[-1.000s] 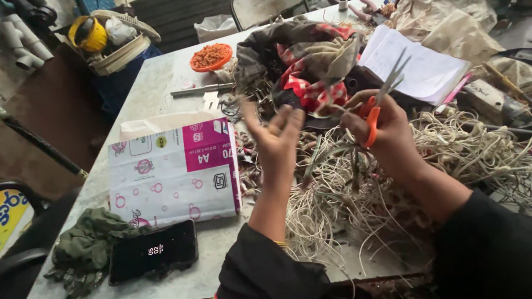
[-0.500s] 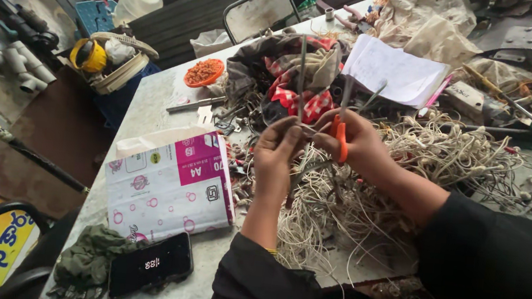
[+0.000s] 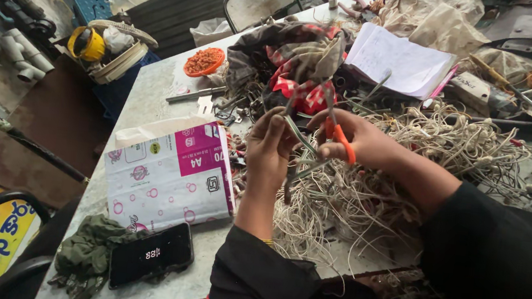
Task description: The person uses orange-handled scissors to cut individual strands from a tangled pile of white wires on a cluttered workbench. The person repeatedly picks up wire sections, snips them, and drops the cut pieces back onto the table.
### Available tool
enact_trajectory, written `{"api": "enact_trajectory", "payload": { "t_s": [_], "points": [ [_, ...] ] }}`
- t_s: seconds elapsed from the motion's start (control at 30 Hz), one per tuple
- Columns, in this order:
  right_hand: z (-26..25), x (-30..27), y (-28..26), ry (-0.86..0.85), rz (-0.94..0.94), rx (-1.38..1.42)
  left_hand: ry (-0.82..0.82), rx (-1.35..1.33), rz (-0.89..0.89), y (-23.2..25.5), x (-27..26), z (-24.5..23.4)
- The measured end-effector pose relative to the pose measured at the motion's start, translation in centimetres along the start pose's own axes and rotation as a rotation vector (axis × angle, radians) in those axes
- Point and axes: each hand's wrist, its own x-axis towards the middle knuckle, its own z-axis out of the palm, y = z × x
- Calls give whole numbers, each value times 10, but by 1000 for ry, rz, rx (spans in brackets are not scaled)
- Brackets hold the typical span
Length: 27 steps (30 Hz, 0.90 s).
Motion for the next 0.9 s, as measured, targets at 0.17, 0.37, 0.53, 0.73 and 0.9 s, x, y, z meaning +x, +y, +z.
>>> {"api": "enact_trajectory", "payload": {
  "t_s": [0.17,0.37,0.53,0.73,0.9],
  "points": [
    [2,-1,-2,-13,-13,-122,18,-13,-32,-4,-1,1],
    [9,-6,-19,2,136,-509,36,52,-69,-2,-1,6],
    [10,-6,-20,30,28,-665,30,37,-83,-3,-1,12],
    [9,-5,-13,55,-64,-717,42,73,-134,2,-2,12],
    [9,-8,-16,47,28,-710,66,190,-147,1,-2,11]
  ]
}}
